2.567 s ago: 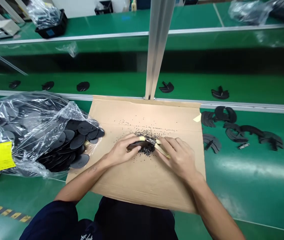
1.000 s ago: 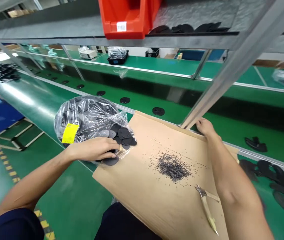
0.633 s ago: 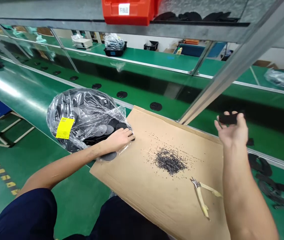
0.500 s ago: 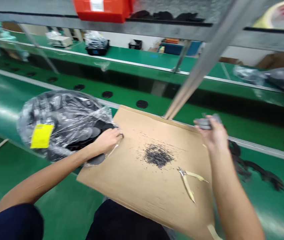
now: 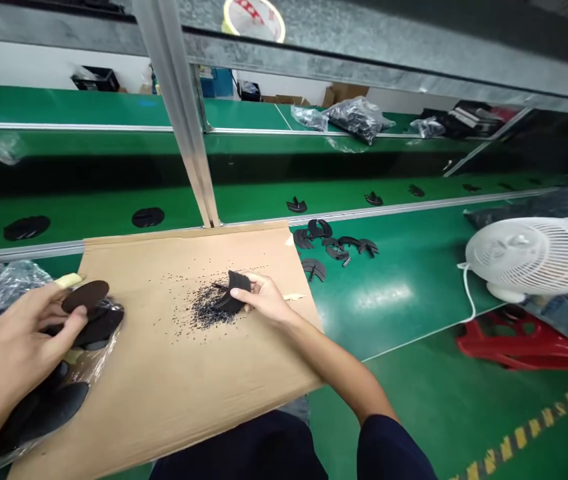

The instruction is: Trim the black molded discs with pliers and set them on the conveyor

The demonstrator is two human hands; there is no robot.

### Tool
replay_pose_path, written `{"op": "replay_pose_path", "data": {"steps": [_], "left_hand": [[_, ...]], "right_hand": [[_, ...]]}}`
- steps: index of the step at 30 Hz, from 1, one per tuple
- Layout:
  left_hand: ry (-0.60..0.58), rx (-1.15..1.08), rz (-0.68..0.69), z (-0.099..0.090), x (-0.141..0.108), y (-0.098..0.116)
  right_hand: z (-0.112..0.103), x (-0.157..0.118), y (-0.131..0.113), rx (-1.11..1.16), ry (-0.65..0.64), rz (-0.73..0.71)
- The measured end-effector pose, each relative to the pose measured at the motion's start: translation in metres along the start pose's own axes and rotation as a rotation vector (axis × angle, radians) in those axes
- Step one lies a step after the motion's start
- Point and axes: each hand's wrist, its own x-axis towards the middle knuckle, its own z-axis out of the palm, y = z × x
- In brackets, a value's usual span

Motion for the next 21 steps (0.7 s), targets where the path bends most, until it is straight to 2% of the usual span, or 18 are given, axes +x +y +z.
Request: {"op": "replay_pose_path", "data": {"steps": [1,4,7,10,12,15,21], "left_hand": [[0.018,-0.003,-0.025,0.005,-0.002,0.014],[-0.072,-0.285,-0.041,0.032,-0.010,0.050],[-0.063,-0.464,0.007,0.070,-0.019,0.070],[-0.086,-0.371,0.101,0.103,-0.023,0.076],[-0.126,-0.271,0.176,0.116,-0.023,0.077],[-0.155,-0.209,0.282,0.126,-0.019,0.077],[-0.081,-0.170,0.444,0.136,-0.013,0.073]], "right_hand": [[0.003,0.000,0.002,0.018,-0.019,0.003],[0.009,0.001,0.010,0.061,-0.042,0.000],[0.014,-0.003,0.015,0.094,-0.043,-0.006],[0.016,-0.008,0.016,0.116,-0.063,0.009],[0.016,-0.011,0.015,0.131,-0.077,0.019],[0.015,-0.011,0.014,0.156,-0.077,0.023],[0.012,-0.003,0.019,0.163,-0.077,0.037]]}}
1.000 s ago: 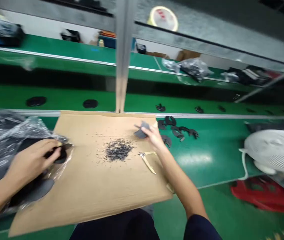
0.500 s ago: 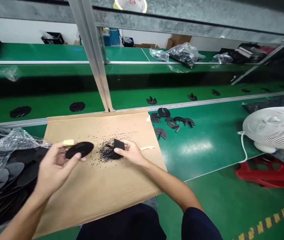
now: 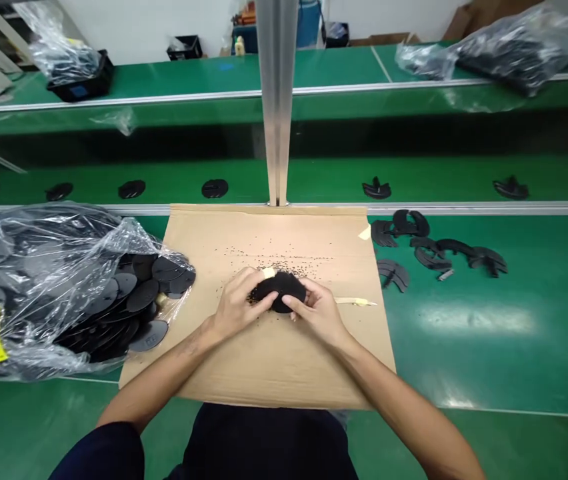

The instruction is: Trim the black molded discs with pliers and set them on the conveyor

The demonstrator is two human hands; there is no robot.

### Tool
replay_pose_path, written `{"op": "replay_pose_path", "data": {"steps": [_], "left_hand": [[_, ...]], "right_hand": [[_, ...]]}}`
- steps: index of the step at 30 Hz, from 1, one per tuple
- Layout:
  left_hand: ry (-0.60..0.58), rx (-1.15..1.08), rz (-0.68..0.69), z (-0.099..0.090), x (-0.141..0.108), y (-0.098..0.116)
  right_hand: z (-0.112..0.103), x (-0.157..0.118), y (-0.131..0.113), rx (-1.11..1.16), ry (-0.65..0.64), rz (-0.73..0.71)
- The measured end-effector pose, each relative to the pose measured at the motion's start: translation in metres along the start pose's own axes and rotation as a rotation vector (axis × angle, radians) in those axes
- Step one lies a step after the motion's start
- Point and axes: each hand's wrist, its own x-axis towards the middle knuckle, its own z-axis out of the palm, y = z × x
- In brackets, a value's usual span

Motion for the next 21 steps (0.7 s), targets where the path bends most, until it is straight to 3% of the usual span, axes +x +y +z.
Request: {"op": "replay_pose_path", "data": {"steps": [7,21], "left_hand": [[0.056,0.050,0.128,0.0051,-0.0048,-0.0054],[0.036,0.056,0.108,0.0056,-0.0092,0.0039]], "right_hand": [[0.0003,-0.0019,0.0064,-0.167,0.051,-0.027],[-0.0033,-0.0068,0.0027,-0.564,0.105,-0.218]]}}
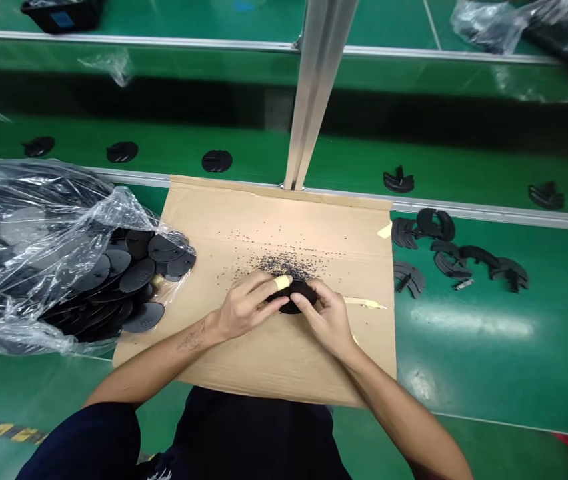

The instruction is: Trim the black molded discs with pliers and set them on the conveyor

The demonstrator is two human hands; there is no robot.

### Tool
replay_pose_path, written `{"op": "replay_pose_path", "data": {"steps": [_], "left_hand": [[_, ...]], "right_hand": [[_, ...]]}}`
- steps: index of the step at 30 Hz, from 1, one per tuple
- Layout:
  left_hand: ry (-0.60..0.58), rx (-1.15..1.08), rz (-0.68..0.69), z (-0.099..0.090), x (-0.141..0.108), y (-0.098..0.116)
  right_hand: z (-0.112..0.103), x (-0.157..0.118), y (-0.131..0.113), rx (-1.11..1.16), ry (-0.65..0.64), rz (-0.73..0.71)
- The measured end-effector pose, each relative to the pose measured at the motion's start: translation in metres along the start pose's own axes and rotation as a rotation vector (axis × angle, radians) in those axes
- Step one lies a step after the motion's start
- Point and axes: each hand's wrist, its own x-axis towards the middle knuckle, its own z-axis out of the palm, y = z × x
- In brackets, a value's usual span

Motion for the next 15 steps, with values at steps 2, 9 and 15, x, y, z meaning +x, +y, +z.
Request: {"op": "replay_pose_path", "data": {"steps": [2,9,15], "left_hand": [[0.010,0.000,-0.007,0.0000,-0.0008,0.0013],[0.034,-0.032,-0.025,0.0007,-0.0031,0.0011],[0.046,-0.205,-0.143,-0.0003,-0.0023,0.0000]], "right_hand": [[-0.0005,-0.0001,-0.0018,-0.012,-0.001,-0.022],[0.0005,0.0000,-0.0027,-0.018,-0.003,-0.037],[0.0004,-0.0028,-0.0048,-0.027,-0.006,-0.123]]}}
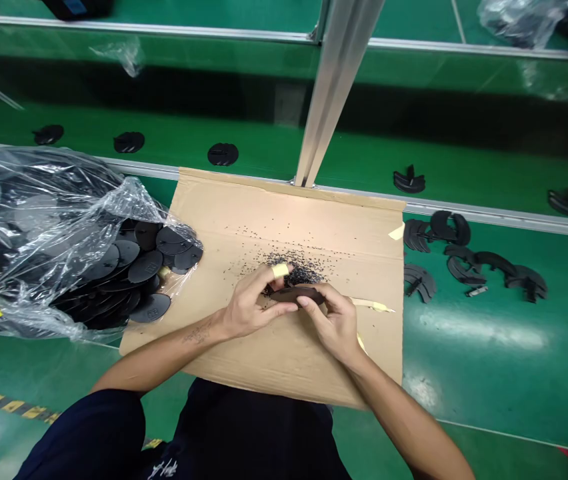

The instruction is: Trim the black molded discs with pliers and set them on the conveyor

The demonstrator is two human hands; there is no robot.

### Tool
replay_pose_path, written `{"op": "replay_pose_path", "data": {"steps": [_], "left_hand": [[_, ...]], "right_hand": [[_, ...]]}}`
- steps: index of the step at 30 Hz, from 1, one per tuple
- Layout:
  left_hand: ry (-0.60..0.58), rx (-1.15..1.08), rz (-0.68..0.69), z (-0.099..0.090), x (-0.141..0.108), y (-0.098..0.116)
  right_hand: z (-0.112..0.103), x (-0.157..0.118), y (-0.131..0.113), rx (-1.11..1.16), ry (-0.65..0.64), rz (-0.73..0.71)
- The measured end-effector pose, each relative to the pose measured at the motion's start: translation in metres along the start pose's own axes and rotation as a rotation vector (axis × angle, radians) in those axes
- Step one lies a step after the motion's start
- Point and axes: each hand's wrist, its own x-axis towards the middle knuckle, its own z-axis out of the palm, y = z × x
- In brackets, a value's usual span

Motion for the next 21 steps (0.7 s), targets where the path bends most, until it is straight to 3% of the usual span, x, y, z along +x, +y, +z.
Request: {"op": "replay_pose_path", "data": {"steps": [4,14,21], "left_hand": [[-0.003,-0.149,-0.035,-0.003,0.003,0.001],[-0.110,-0.142,0.015,-0.013,0.009,0.006],[-0.072,-0.150,0.131,-0.011,0.007,0.001]], "right_hand": [[0.000,-0.002,0.002,-0.032,-0.008,-0.108],[0.000,0.001,0.009,-0.091,-0.032,-0.358],[-0.001,-0.001,0.011,-0.164,-0.092,-0.361]]}}
